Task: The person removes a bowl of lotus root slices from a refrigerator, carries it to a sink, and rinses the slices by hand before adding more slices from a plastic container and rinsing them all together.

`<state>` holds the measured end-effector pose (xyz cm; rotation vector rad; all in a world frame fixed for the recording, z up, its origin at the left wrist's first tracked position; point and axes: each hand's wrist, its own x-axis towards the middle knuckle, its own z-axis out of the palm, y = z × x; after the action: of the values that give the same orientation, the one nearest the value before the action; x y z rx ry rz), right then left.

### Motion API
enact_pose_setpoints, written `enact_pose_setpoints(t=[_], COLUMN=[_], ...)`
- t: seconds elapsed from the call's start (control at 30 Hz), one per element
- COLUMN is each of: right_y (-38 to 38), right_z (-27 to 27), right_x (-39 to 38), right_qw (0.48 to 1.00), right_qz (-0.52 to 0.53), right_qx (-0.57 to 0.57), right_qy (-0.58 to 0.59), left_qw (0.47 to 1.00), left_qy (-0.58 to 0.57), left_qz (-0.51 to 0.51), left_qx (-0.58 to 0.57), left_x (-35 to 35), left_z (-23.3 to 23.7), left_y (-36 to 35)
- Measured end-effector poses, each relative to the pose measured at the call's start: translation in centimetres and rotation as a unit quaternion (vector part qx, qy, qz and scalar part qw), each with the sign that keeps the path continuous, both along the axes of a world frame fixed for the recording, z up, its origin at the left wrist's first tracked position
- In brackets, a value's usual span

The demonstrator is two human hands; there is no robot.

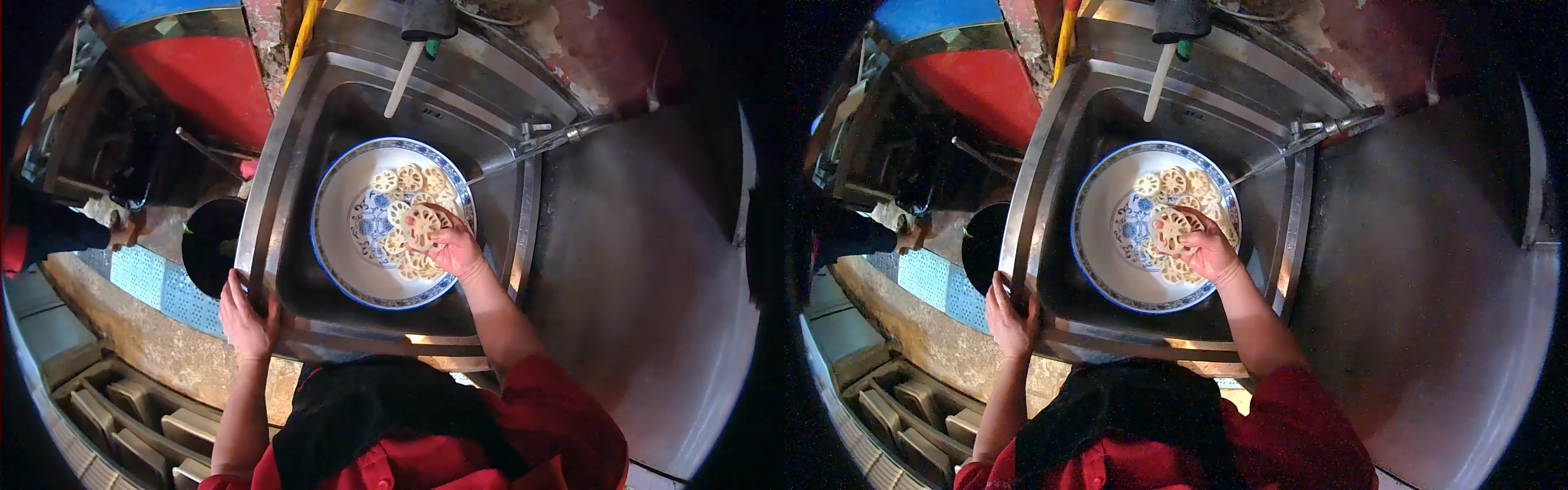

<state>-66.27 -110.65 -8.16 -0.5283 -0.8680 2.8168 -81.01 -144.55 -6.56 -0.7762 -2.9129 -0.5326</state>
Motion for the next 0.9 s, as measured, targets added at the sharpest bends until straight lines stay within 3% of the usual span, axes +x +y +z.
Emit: enact_pose_setpoints(t=[0.1, 0.17, 0.2, 0.27, 0.3, 0.33, 0.37, 0.43, 0.47, 0.53, 0.57, 0.67, 0.9], right_y=[-0.3, -0.2, -0.1, 0.9, 2.3, 3.0, 5.0, 7.3, 8.0, 9.0, 9.2, 9.4, 9.3], right_z=[-0.6, -2.6, -3.5, -5.5, -7.3, -6.5, -5.6, -3.7, -3.9, -4.6, -5.3, -5.9, -4.7], right_x=[-0.4, -0.5, -0.5, -0.9, -1.1, -1.7, -2.3, -4.0, -4.7, -5.9, -6.4, -6.8, -5.3], right_qw=[0.998, 0.957, 0.956, 0.841, 0.806, 0.684, 0.575, 0.428, 0.429, 0.268, 0.194, 0.188, 0.122], right_qz=[-0.011, 0.042, 0.042, 0.110, 0.073, -0.015, 0.005, 0.068, 0.072, 0.136, 0.155, 0.234, 0.236], right_qx=[0.046, 0.205, 0.207, 0.453, 0.509, 0.674, 0.773, 0.865, 0.864, 0.947, 0.964, 0.945, 0.956], right_qy=[-0.029, -0.201, -0.203, -0.275, -0.294, -0.279, -0.268, -0.255, -0.254, -0.110, -0.092, -0.132, -0.128], left_qw=[1.000, 1.000, 1.000, 1.000, 1.000, 1.000, 1.000, 1.000, 1.000, 1.000, 1.000, 1.000, 1.000], left_qy=[0.006, 0.007, 0.002, -0.005, -0.003, -0.002, -0.007, -0.003, 0.004, -0.005, -0.001, 0.003, -0.017], left_qz=[-0.001, -0.001, 0.000, 0.003, 0.002, 0.002, 0.007, 0.007, 0.006, 0.014, 0.015, 0.012, 0.022], left_qx=[0.005, 0.013, 0.011, 0.010, 0.014, 0.017, 0.005, 0.009, 0.013, 0.010, 0.011, 0.005, 0.003], left_x=[0.0, 0.0, 0.0, 0.0, -0.1, 0.0, 0.0, 0.0, 0.0, 0.1, 0.1, 0.0, 0.0], left_z=[-0.1, -0.2, -0.1, -0.1, -0.3, -0.4, -0.4, -0.4, -0.4, -0.5, -0.6, -0.3, -0.1], left_y=[-0.1, -0.1, -0.1, -0.1, -0.1, -0.2, -0.2, -0.1, 0.0, 0.1, 0.1, 0.2, 0.4])
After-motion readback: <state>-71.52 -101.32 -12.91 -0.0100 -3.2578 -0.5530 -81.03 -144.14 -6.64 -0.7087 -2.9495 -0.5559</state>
